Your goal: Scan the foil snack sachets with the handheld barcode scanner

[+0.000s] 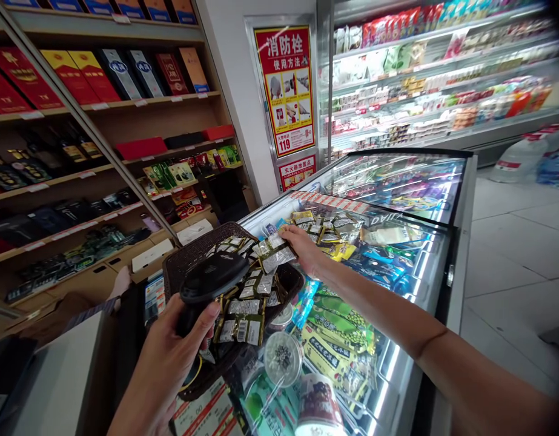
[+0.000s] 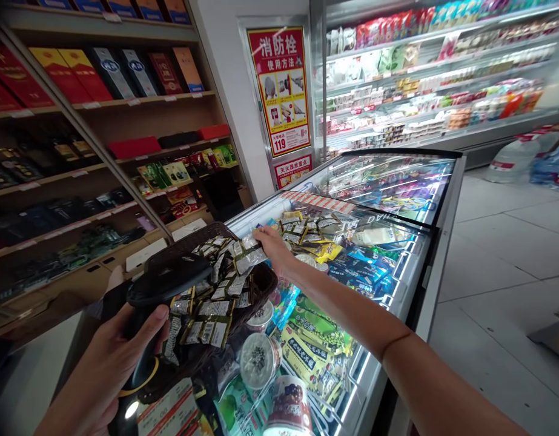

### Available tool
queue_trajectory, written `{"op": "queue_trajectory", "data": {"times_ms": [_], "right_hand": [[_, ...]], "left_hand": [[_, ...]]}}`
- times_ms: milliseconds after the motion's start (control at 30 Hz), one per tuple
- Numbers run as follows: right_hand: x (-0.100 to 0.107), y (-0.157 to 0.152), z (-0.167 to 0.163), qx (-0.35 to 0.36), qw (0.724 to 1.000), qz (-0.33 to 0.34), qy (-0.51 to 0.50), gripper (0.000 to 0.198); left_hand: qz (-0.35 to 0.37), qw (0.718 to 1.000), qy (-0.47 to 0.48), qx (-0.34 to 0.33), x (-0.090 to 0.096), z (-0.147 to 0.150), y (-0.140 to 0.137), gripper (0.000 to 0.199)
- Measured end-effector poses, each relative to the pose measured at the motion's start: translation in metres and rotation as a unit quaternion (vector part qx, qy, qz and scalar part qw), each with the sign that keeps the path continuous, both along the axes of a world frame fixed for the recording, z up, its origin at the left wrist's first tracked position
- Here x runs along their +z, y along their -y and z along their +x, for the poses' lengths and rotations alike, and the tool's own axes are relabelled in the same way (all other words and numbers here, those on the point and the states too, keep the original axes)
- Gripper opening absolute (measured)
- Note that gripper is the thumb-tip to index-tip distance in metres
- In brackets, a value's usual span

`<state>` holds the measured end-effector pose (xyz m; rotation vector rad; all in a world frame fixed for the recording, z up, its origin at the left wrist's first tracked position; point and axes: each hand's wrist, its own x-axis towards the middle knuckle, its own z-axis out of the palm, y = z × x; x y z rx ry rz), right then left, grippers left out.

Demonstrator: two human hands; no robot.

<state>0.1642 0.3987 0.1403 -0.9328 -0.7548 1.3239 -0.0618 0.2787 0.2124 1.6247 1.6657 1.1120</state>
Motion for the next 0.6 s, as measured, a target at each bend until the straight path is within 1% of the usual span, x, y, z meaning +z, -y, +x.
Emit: {"op": "queue_trajectory", "data": {"times_ms": [67, 133, 267, 433, 533, 600], "right_hand": [[0.004, -0.004, 0.008, 0.009, 1.000, -0.015, -0.013, 0.018], [0.004, -0.008, 0.013, 0.024, 0.999, -0.016, -0.018, 0.019], [0.002, -0.012, 0.017, 0.034, 0.999, -0.012, -0.028, 0.023], [0.003, -0.009, 0.018, 0.036, 0.999, -0.017, -0.021, 0.022], [-0.003, -0.013, 0.017, 0.036, 0.998, -0.023, -0.042, 0.021], [-0.010, -0.022, 0.017, 0.013, 0.997, -0.030, -0.071, 0.016]], "left_hand": [[-0.019, 0.999, 0.018, -0.031, -0.001, 0.000, -0.001, 0.046], [-0.021, 0.999, 0.021, -0.043, -0.002, 0.000, -0.001, 0.046], [-0.018, 0.998, 0.017, -0.052, -0.004, 0.001, 0.000, 0.044], [-0.022, 0.998, -0.002, -0.057, 0.001, 0.002, 0.003, 0.043], [-0.033, 0.998, -0.004, -0.055, 0.003, 0.003, 0.003, 0.043], [-0.041, 0.998, -0.006, -0.047, 0.003, 0.003, 0.002, 0.045]]}}
